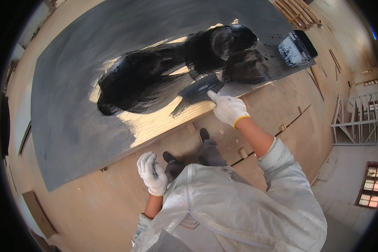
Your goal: The person applies black paint to large wood panels using a brush. They flip the panels to coat both sides and move a paint container to reach different areas.
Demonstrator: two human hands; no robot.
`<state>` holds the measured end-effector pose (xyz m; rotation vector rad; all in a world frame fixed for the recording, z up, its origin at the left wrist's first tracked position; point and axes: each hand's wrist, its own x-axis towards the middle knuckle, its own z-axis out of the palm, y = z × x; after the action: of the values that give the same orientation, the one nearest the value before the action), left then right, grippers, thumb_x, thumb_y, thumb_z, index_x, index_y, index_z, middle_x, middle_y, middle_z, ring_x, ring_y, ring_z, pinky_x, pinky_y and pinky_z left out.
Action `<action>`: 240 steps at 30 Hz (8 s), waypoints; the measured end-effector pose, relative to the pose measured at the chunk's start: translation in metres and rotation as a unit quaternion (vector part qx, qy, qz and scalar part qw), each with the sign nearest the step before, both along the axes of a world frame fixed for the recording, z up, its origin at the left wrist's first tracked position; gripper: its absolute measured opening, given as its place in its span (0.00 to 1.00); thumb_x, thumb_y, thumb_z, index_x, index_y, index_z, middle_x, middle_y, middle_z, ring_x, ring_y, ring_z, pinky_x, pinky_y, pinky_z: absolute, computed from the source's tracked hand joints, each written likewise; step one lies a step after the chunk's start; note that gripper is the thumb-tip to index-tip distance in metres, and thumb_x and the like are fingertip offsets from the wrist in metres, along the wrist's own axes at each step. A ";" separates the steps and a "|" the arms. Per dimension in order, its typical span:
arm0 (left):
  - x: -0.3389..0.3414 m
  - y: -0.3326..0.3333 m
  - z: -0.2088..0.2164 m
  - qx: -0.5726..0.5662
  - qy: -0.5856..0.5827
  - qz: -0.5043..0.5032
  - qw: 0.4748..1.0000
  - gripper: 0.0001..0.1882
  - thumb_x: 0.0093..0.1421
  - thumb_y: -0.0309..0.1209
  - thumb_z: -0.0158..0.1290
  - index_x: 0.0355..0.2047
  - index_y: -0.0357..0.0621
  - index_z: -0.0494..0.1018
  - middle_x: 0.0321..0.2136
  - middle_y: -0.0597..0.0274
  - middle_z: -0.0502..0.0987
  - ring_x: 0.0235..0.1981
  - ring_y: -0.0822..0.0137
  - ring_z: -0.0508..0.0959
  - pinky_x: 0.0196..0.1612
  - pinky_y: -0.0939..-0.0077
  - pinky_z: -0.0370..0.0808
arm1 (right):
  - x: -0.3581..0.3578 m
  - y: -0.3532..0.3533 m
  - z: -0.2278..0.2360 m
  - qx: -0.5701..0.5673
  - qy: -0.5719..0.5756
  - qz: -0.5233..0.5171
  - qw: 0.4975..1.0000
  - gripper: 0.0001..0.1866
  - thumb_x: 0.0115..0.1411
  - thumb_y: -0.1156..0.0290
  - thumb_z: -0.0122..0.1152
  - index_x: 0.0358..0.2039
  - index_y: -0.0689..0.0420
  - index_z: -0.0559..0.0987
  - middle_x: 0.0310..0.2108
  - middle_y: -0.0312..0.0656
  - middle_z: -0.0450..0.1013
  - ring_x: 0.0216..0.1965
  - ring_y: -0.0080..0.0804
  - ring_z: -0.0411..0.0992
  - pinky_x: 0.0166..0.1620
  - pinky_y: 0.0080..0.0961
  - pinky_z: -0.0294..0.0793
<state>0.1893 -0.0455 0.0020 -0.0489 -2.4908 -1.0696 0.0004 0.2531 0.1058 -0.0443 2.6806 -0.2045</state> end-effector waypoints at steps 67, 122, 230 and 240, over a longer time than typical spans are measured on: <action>0.330 0.218 -0.226 0.327 -0.379 0.636 0.587 0.15 0.64 0.34 0.56 0.44 0.38 0.84 0.39 0.45 0.86 0.43 0.54 0.86 0.50 0.64 0.80 | -0.149 -0.243 0.020 0.138 0.058 0.863 0.483 0.35 0.59 0.77 0.57 0.59 0.18 0.80 0.39 0.35 0.76 0.47 0.36 0.77 0.53 0.34 0.72; 0.261 0.460 -0.199 0.331 -0.371 0.628 0.598 0.13 0.64 0.32 0.57 0.45 0.37 0.83 0.39 0.51 0.87 0.40 0.61 0.85 0.48 0.68 0.79 | -0.190 -0.031 0.010 0.018 0.067 0.873 0.483 0.23 0.67 0.44 0.59 0.34 0.51 0.89 0.30 0.47 0.82 0.36 0.49 0.81 0.40 0.43 0.80; 0.037 0.165 -0.043 0.108 -0.243 0.337 0.903 0.10 0.65 0.28 0.54 0.43 0.41 0.82 0.38 0.46 0.85 0.40 0.48 0.85 0.44 0.60 0.80 | -0.105 0.131 -0.001 -0.048 -0.004 0.230 0.972 0.31 0.64 0.63 0.61 0.69 0.35 0.71 0.46 0.53 0.80 0.51 0.54 0.78 0.55 0.47 0.76; -0.134 0.085 0.091 -0.008 -0.149 -0.067 0.987 0.12 0.63 0.30 0.57 0.46 0.46 0.81 0.33 0.49 0.85 0.33 0.45 0.84 0.39 0.54 0.80 | -0.087 -0.024 -0.013 -0.007 0.022 0.164 0.986 0.29 0.71 0.61 0.49 0.70 0.55 0.66 0.36 0.53 0.83 0.38 0.56 0.82 0.46 0.50 0.81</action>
<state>0.0548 0.0399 0.0929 -0.0656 -2.7977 -1.1858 -0.0864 0.2293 0.0925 -0.4942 2.6659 -0.1189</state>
